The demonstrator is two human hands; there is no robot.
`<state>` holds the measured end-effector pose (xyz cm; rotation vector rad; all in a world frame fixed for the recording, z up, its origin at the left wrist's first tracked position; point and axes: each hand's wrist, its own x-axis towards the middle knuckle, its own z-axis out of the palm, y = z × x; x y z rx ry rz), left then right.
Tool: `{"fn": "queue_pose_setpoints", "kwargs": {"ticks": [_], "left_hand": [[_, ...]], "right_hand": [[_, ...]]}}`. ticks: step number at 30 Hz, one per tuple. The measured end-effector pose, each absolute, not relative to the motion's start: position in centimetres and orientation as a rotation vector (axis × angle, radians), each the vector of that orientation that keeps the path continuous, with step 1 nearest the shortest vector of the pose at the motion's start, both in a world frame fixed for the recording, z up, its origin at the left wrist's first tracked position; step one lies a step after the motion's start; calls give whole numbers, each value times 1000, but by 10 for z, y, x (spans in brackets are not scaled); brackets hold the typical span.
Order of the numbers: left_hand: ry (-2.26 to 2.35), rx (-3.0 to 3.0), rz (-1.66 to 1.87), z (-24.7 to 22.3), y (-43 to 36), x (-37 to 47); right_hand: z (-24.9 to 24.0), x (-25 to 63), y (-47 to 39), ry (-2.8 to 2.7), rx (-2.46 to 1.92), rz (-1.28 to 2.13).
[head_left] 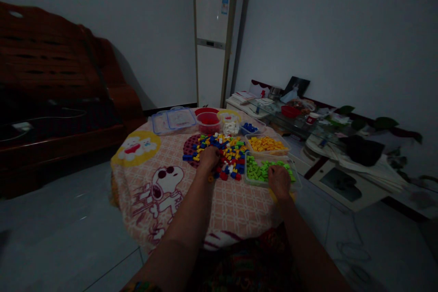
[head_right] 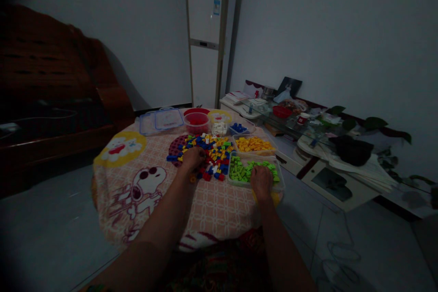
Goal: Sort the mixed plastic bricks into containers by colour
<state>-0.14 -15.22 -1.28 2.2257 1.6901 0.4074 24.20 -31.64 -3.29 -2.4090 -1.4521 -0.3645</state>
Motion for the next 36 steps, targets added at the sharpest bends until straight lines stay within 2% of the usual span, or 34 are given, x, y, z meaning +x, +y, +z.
{"fn": "queue_pose_setpoints", "kwargs": {"ticks": [20,28,36], "left_hand": [[1674,2227,475,-17,-150,-2],[1220,2096,896,-15,-150,4],[754,2186,849,-12,-182,52]], "right_hand": [[-36,244,-316,-1450,-2407,-390],[-36,243,-316,-1455,-2398,-402],[-34,242,-316,-1450,-2416,-374]]}}
